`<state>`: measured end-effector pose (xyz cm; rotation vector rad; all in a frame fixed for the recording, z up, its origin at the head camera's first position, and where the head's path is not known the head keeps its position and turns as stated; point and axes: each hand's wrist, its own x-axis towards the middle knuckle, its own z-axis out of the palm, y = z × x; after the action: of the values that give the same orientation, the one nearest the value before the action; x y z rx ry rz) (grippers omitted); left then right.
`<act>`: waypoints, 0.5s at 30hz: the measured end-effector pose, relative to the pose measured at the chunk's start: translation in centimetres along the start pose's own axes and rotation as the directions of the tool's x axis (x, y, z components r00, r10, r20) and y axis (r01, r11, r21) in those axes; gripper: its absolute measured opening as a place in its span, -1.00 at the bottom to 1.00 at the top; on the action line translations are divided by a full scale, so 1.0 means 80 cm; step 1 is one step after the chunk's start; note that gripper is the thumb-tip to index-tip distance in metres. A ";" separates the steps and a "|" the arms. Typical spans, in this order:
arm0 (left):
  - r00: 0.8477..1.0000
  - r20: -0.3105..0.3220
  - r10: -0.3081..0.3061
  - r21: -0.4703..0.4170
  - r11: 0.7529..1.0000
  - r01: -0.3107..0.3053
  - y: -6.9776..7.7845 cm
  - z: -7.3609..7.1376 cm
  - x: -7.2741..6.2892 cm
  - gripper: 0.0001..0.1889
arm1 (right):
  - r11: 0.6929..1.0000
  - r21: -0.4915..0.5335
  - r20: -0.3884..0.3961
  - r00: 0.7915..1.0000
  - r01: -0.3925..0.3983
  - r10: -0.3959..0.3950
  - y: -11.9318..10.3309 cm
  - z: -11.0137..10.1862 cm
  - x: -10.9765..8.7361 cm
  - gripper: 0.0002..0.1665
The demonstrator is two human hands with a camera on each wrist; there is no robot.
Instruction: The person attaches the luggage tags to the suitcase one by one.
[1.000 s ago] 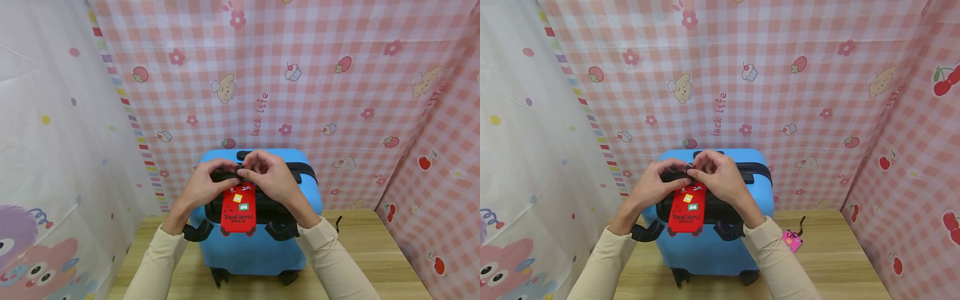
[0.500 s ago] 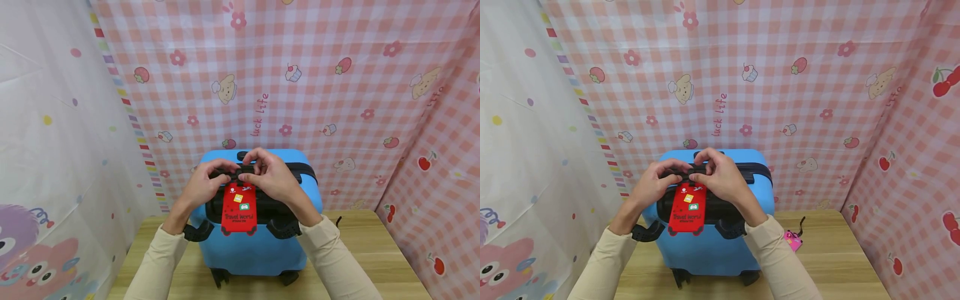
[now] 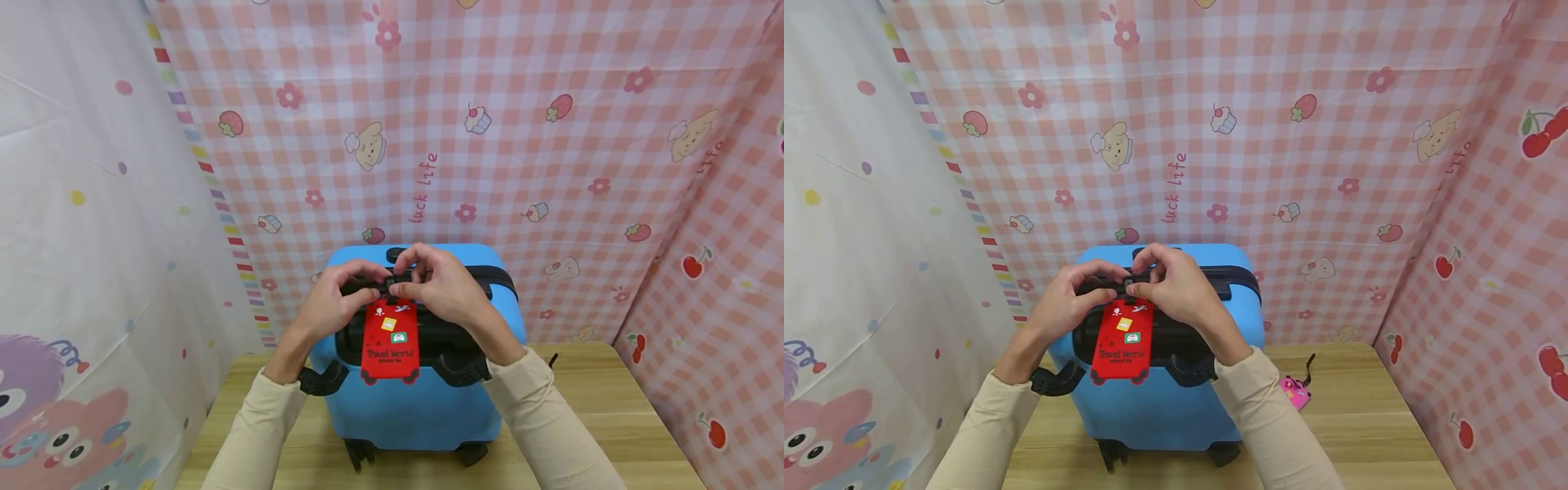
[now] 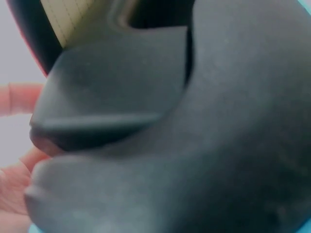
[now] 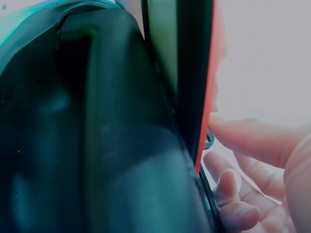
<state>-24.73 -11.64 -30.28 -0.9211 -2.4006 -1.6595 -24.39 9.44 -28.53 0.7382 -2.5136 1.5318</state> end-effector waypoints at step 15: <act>1.000 -0.008 -0.010 0.032 0.999 0.010 0.000 0.002 -0.002 -0.71 | 1.000 -0.002 0.007 1.000 0.029 -0.029 0.000 0.001 0.001 -0.86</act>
<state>-24.60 -11.56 -30.43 -0.8982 -2.4231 -1.6199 -24.43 9.36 -28.52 0.7770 -2.4977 1.5200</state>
